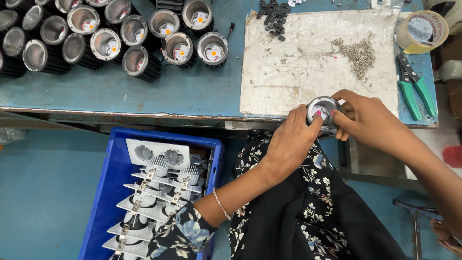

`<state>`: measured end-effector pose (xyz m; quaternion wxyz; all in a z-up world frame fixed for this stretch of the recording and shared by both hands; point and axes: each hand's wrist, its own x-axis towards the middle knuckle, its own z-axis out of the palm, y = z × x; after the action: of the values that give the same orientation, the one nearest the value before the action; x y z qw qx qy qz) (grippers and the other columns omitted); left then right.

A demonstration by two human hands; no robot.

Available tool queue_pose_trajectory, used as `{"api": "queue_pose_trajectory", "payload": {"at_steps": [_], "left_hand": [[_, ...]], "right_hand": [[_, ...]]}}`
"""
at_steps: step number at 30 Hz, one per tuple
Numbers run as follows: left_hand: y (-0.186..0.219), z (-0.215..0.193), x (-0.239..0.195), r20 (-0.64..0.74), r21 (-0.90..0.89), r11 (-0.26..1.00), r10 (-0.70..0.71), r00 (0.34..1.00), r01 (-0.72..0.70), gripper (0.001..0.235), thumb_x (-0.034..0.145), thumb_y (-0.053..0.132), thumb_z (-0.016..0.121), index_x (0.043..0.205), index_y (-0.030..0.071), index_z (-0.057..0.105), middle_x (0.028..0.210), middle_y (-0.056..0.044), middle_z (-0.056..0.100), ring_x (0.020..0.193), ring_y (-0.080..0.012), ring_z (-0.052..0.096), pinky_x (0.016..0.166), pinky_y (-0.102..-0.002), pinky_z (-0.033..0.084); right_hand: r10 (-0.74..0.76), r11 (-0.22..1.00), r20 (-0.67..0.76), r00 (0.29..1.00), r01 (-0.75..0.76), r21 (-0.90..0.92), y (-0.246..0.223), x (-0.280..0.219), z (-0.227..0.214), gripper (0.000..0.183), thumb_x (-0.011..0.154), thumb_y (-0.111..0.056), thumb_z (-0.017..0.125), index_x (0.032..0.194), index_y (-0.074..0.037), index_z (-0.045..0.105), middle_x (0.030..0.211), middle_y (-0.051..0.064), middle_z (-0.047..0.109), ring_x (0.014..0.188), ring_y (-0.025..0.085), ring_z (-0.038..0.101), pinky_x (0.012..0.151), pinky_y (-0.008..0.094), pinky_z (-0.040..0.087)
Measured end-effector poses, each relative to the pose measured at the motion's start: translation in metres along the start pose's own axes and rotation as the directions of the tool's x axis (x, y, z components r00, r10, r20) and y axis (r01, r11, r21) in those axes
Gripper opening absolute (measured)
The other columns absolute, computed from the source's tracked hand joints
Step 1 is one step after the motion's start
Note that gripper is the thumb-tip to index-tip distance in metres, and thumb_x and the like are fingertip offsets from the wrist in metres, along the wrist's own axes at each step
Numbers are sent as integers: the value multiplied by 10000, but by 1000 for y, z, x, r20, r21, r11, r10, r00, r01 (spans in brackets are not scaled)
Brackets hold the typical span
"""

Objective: The person places small white gaskets onto LED housings and then secures them using an electric screwdriver.

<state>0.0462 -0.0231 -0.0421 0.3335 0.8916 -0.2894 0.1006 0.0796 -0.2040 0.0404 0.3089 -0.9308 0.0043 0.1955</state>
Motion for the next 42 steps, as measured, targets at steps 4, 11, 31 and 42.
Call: {"api": "queue_pose_trajectory", "payload": {"at_steps": [4,11,31,42], "left_hand": [[1,0,1,-68,26,999,20,997,-18,402,880,20,644,1265,-66,565,1299,-329,538,1202,-425,594,937,-419,569],[2,-1,4,-48,70,997,21,999,-17,353,902,73,656,1223,-47,569,1337,-359,540,1242,-448,586,971,-428,566],[4,-5,11,16,186,982,29,999,-31,445,877,143,714,1258,-57,597,1347,-347,548,1184,-398,616,931,-398,584],[0,-5,3,-31,-37,998,-52,998,51,561,896,214,747,1362,-19,540,1395,-300,538,1263,-422,574,957,-446,562]], "right_hand": [[-17,999,6,1000,17,27,0,2,0,305,959,-177,633,1218,-16,614,671,160,757,556,214,724,570,352,575],[-36,997,-3,999,36,73,5,3,1,306,963,-181,630,1221,-16,616,654,152,744,543,207,711,552,340,569],[-49,987,-33,998,53,150,11,2,4,348,930,-147,614,1251,-13,597,660,149,738,542,218,710,545,337,571],[-317,938,-283,905,255,-235,0,-29,14,280,894,-84,613,1162,-90,694,1262,122,609,965,313,688,801,440,562]]}}
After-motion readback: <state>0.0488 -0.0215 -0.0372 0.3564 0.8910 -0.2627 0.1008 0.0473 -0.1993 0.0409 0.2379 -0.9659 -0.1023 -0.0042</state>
